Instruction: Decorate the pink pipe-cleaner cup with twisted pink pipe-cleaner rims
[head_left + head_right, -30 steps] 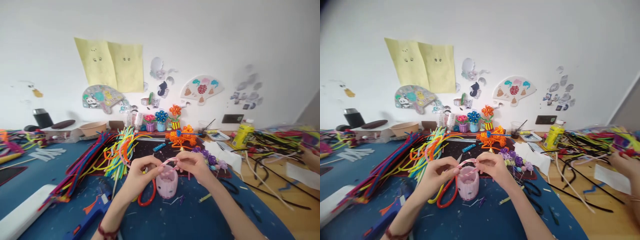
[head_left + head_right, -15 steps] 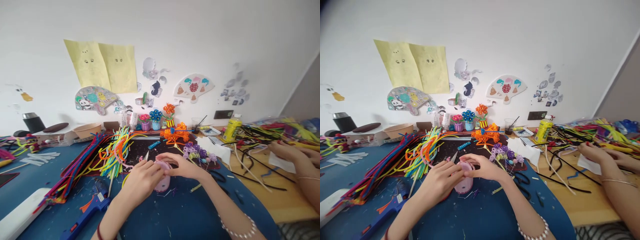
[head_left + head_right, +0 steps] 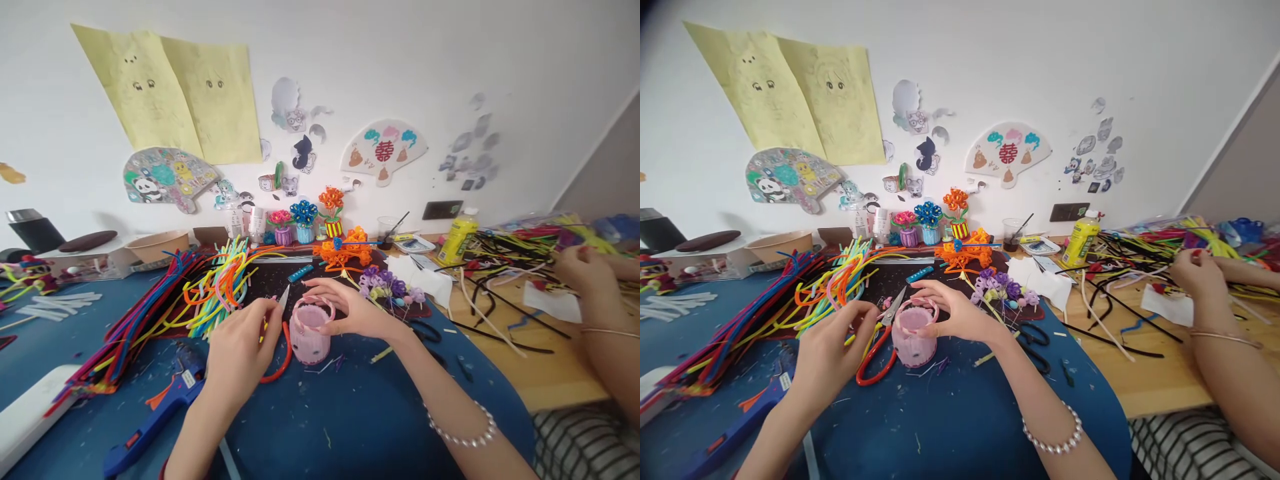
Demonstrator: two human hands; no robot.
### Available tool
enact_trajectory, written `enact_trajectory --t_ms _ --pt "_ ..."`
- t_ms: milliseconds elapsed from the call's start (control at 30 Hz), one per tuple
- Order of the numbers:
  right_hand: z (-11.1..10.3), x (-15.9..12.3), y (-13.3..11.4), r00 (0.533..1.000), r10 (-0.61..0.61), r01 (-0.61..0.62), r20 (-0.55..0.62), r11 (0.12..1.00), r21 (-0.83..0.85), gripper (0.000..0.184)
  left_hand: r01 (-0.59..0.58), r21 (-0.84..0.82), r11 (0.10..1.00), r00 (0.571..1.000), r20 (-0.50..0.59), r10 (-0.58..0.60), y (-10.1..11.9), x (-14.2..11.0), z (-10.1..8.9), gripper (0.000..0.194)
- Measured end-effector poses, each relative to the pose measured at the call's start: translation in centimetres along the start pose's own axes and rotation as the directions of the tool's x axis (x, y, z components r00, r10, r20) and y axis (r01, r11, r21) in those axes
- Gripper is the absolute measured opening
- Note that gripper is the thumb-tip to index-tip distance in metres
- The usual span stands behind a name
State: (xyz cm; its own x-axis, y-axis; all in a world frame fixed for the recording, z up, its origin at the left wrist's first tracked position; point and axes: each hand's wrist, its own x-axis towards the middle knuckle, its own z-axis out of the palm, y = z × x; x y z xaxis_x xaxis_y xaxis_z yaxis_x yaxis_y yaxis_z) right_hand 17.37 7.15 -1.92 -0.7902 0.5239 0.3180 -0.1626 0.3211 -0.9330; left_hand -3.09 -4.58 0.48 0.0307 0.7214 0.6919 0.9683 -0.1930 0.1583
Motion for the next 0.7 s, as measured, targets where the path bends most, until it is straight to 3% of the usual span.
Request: enact_trajectory --t_ms 100,200,333,433,700 --pt "0.1 0.0 -0.3 1.000 -0.019 0.020 -0.023 1.000 0.016 0.079 0.198 0.105 0.974 0.980 -0.010 -0.198 -0.9 0.6 -0.5 0.033" --pt "0.5 0.1 -0.5 0.999 -0.037 0.037 -0.032 0.999 -0.002 0.079 0.291 0.117 0.950 0.946 0.116 -0.304 -1.3 1.6 -0.6 0.049" --pt "1.0 0.1 -0.7 1.000 -0.022 0.023 0.012 0.997 -0.068 0.084 0.291 0.004 0.957 0.896 0.350 -0.274 -0.7 2.6 0.1 0.049" --pt "1.0 0.1 -0.7 0.999 0.008 -0.004 0.035 0.993 -0.121 0.085 0.291 -0.113 0.950 0.874 0.435 -0.216 -0.3 2.6 1.0 0.041" --pt "0.7 0.0 -0.5 0.999 0.015 -0.010 0.040 0.993 -0.119 0.083 0.359 -0.287 0.888 0.877 0.429 -0.215 -0.8 2.1 2.6 0.035"
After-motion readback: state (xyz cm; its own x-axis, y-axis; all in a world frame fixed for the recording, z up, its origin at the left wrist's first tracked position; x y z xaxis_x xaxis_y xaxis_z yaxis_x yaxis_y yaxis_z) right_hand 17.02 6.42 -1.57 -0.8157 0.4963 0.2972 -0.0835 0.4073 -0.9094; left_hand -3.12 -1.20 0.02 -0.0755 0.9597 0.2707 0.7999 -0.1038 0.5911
